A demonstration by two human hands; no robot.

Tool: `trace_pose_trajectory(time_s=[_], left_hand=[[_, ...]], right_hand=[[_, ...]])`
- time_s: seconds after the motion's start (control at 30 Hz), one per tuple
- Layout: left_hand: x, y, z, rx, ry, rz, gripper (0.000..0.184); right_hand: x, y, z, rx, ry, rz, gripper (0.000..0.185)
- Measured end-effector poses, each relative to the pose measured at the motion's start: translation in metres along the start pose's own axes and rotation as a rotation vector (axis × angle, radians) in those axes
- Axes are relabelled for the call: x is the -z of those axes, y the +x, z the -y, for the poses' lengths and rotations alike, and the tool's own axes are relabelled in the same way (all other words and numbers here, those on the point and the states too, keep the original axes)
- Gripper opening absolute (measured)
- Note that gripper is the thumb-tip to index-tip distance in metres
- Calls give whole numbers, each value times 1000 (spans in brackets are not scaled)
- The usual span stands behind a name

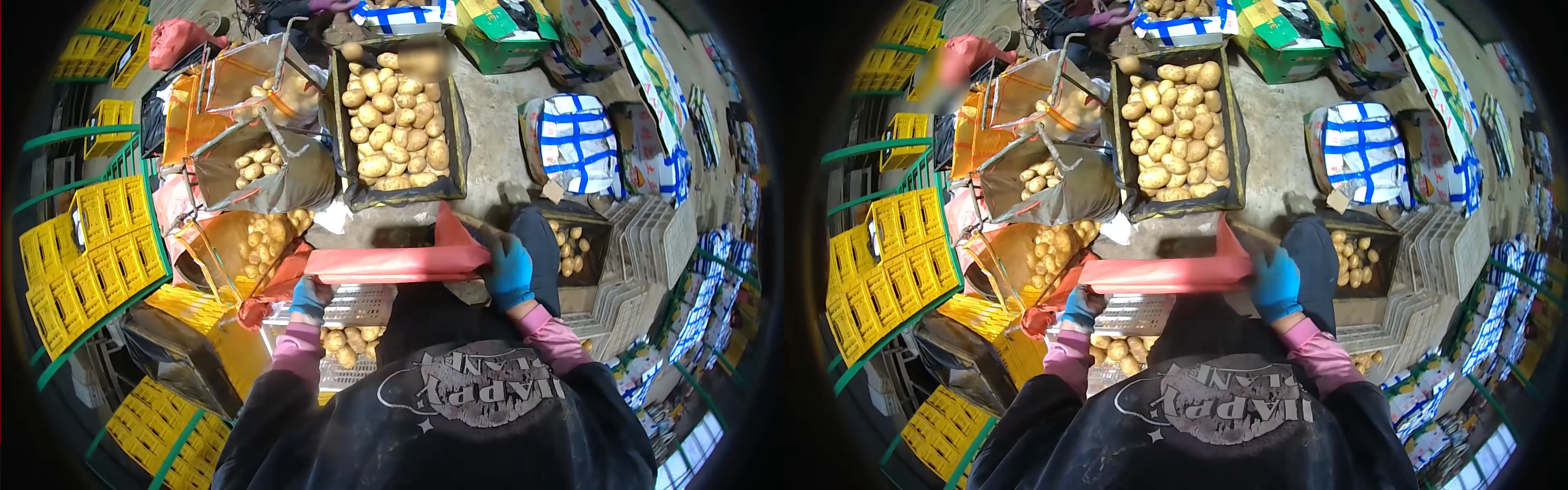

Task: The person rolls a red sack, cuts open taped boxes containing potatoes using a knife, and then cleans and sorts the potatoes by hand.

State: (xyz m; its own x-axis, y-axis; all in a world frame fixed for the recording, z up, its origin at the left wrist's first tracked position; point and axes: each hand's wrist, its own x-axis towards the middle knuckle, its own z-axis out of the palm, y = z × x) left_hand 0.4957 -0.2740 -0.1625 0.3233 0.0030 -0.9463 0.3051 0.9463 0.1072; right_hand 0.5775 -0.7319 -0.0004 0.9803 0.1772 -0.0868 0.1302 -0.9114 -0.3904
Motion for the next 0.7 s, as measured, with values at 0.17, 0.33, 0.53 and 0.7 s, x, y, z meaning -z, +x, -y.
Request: trace_pose_trajectory(time_s=[0.17, 0.33, 0.53, 0.7], left_hand=[[4, 45, 26, -605, 974, -4, 36], [-11, 111, 99, -1159, 1468, -72, 49], [-91, 228, 184, -1052, 1907, -96, 48], [-106, 322, 176, -1019, 2237, -130, 48]], right_hand=[[-13, 44, -49, 453, 325, 358, 37], [-116, 151, -157, 403, 951, 805, 28], [-168, 247, -216, -351, 1891, 700, 23], [-253, 249, -249, -642, 2064, 783, 29]])
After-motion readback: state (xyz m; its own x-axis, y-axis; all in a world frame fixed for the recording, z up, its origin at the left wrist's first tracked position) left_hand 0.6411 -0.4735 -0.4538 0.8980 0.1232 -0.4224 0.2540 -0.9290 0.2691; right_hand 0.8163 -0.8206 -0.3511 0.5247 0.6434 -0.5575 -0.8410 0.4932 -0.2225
